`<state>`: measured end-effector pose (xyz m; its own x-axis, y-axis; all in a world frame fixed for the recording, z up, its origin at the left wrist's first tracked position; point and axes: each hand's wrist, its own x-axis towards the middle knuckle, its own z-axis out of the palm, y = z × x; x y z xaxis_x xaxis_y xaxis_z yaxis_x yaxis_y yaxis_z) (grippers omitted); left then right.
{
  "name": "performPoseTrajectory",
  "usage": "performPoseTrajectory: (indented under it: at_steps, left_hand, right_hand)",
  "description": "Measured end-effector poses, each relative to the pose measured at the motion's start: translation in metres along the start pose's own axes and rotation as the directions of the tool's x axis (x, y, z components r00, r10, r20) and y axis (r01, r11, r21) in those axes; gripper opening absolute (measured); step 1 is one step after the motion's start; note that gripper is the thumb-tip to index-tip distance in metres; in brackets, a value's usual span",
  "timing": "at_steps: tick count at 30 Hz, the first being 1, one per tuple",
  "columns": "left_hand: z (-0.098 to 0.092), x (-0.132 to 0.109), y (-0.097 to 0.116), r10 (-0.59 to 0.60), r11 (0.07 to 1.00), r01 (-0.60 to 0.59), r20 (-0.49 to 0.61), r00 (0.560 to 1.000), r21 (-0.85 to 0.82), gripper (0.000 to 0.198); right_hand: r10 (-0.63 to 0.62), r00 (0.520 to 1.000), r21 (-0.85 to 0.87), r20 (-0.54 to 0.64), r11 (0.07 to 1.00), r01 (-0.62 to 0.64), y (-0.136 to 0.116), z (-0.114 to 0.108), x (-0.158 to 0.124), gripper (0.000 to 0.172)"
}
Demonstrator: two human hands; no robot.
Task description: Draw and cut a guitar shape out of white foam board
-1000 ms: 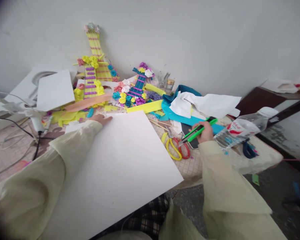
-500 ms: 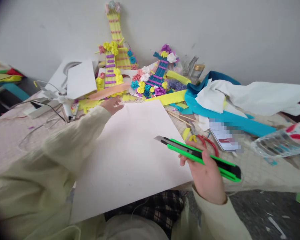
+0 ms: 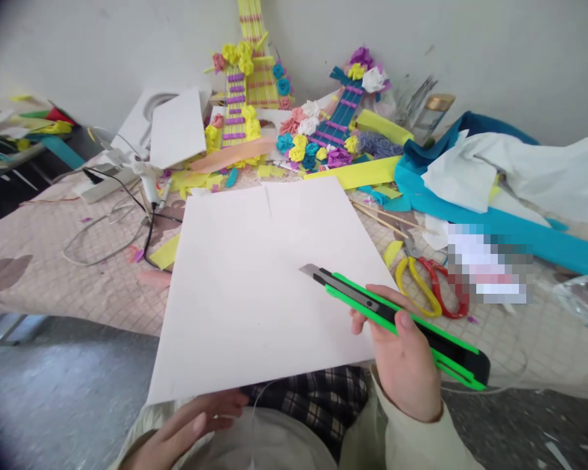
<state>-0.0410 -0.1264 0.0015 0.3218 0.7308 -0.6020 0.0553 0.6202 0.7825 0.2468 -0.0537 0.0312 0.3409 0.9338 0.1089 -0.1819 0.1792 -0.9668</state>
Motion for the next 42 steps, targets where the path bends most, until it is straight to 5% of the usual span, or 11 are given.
performPoseTrajectory:
  at_steps: [4,7,10,16,30,35,42]
  left_hand:
    - [0.019,0.037,-0.023,0.179,0.933,-0.208,-0.123,0.976,-0.294,0.049]
    - [0.026,0.04,-0.022,0.188,0.969,-0.227,-0.302,0.935,-0.098,0.044]
    - [0.026,0.031,-0.012,0.251,0.963,-0.19,-0.372,0.894,0.192,0.039]
    - [0.023,0.023,-0.007,0.356,0.902,-0.162,-0.476,0.805,0.401,0.038]
    - [0.03,0.015,0.019,0.551,0.761,-0.258,-0.383,0.741,0.595,0.023]
    - [0.032,0.013,0.025,0.572,0.736,-0.273,-0.354,0.74,0.619,0.031]
    - [0.022,0.015,0.024,0.676,0.535,-0.27,-0.213,0.706,0.801,0.019]
  right_hand:
    - [-0.076,0.997,-0.032,-0.023,0.997,0.076,0.009,0.009,-0.012,0.025]
    - [-0.171,0.978,-0.318,-0.115,0.94,0.127,0.014,0.016,-0.024,0.027]
    - [-0.178,0.978,-0.62,-0.111,0.781,0.073,0.01,0.024,-0.035,0.031]
    - [-0.179,0.984,-0.76,-0.021,0.642,0.1,-0.002,0.037,-0.038,0.025]
    - [-0.279,0.937,-0.79,0.209,0.517,0.33,0.003,0.041,-0.029,0.02]
    - [-0.274,0.94,-0.791,0.205,0.519,0.324,0.003,0.042,-0.027,0.02]
    - [-0.262,0.955,-0.777,0.14,0.569,0.27,0.006,0.045,-0.029,0.02]
